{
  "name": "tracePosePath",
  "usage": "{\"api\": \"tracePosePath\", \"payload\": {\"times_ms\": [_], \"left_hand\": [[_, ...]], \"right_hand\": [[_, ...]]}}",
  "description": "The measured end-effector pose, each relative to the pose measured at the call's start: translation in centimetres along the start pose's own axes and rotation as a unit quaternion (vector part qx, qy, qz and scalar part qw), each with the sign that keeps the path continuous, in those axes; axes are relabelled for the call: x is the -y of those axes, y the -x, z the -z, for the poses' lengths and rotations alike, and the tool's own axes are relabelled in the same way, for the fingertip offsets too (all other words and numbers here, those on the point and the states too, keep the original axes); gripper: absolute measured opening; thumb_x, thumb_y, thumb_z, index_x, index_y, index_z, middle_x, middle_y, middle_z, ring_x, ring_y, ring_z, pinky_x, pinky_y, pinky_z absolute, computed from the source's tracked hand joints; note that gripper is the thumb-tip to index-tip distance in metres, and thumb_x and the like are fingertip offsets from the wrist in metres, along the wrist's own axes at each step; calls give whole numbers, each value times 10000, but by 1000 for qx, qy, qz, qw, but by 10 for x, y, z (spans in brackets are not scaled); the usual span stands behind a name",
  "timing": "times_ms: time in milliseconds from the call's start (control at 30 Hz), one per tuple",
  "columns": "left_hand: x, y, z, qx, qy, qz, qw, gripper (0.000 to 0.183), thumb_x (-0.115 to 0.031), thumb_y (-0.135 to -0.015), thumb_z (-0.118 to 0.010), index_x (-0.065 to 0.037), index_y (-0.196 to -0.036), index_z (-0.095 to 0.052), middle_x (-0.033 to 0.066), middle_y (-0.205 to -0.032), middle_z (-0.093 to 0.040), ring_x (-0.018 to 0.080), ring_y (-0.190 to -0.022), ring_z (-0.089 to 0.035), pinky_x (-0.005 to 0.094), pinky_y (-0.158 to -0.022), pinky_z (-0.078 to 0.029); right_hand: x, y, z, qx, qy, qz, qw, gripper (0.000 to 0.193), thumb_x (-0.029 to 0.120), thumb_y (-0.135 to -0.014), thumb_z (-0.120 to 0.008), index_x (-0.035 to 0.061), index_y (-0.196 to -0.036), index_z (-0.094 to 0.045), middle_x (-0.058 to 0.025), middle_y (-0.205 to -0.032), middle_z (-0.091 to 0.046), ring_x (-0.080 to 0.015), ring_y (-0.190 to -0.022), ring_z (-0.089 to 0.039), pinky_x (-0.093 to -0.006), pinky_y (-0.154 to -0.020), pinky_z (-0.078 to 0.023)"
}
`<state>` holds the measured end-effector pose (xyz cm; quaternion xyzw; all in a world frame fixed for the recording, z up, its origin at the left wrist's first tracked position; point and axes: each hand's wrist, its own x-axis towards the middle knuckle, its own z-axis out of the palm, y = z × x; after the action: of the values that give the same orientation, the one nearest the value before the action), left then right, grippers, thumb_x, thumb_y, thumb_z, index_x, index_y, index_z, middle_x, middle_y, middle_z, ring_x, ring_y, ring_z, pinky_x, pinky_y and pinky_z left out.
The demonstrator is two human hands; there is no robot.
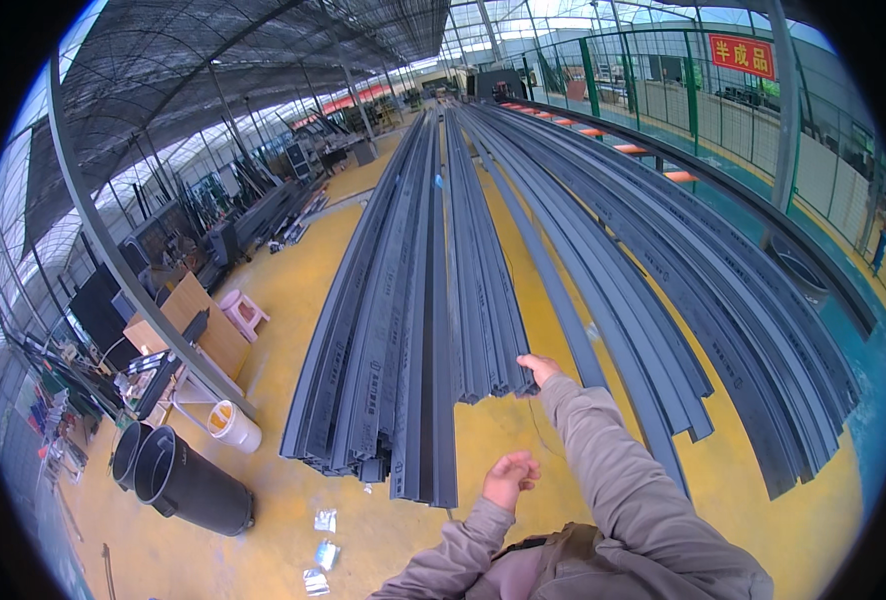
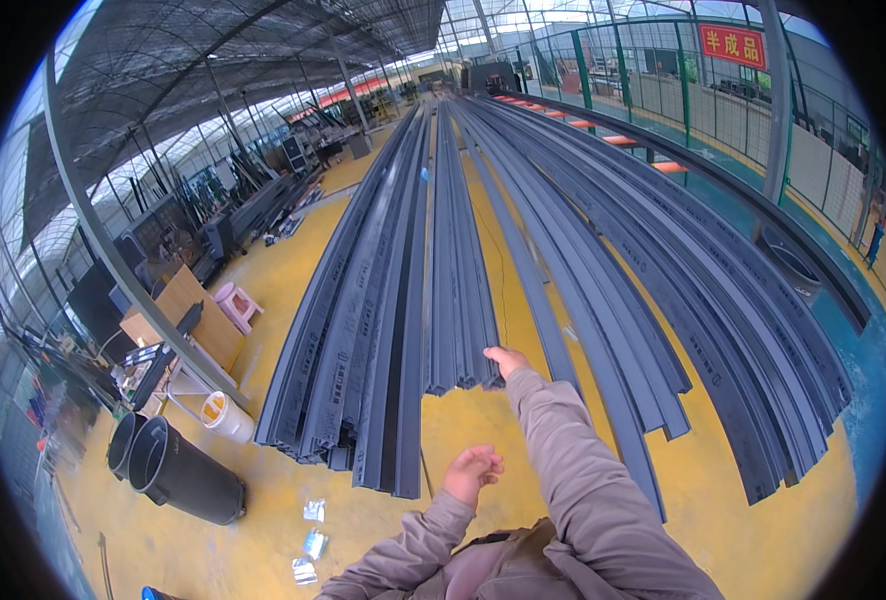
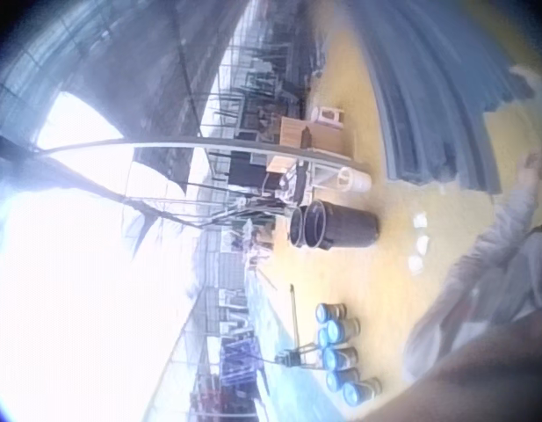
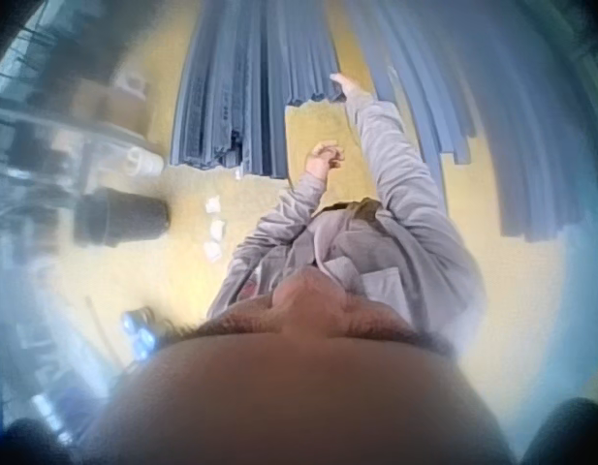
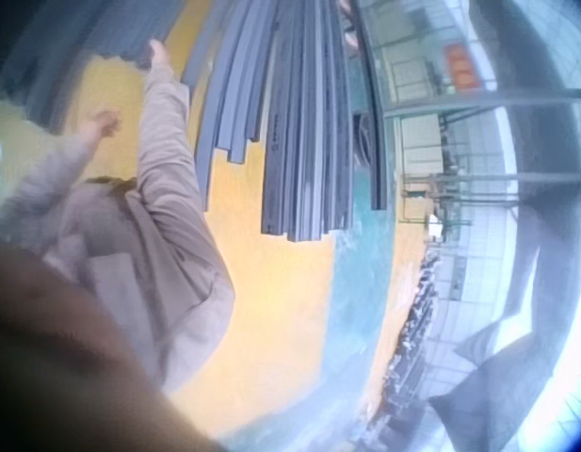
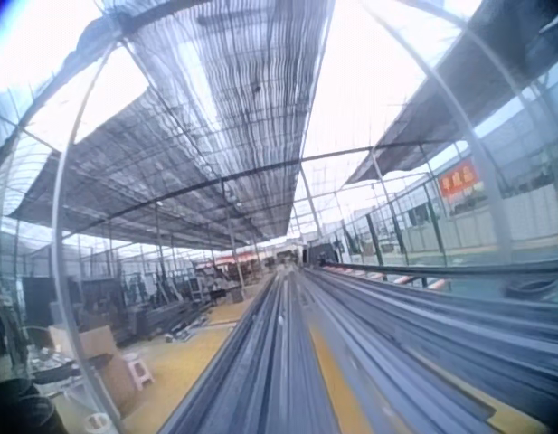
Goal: The person organizes long grey metal profiles by picking them up from the floor and placing them onto a sorting rack.
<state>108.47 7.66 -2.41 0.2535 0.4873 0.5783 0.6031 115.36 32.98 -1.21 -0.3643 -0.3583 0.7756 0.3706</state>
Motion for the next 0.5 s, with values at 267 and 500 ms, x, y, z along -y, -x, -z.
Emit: {"api": "tracePosePath", "payload": {"times_ms": [267,500], "left_hand": [[6,22,25,-21,-15,33,999,222,-95,-914,-521,-40,-1125,-560,96,-971,-653,192,-816,-637,303,-695,-504],[-8,0,4,23,38,81,996,376,-317,-981,-468,-25,-1210,-528,115,-1051,-645,214,-897,-637,331,-769,-510]], "right_hand": [[89,39,76,-31,252,4,967,511,148,-780,-554,57,-1273,-455,-188,-1036,-644,-272,-779,-690,-418,-567,-559],[-19,147,-6,-110,666,50,736,890,283,-827,-545,-145,-1432,-53,-349,-997,-615,-409,-834,-655,-458,-734,-528]]}}
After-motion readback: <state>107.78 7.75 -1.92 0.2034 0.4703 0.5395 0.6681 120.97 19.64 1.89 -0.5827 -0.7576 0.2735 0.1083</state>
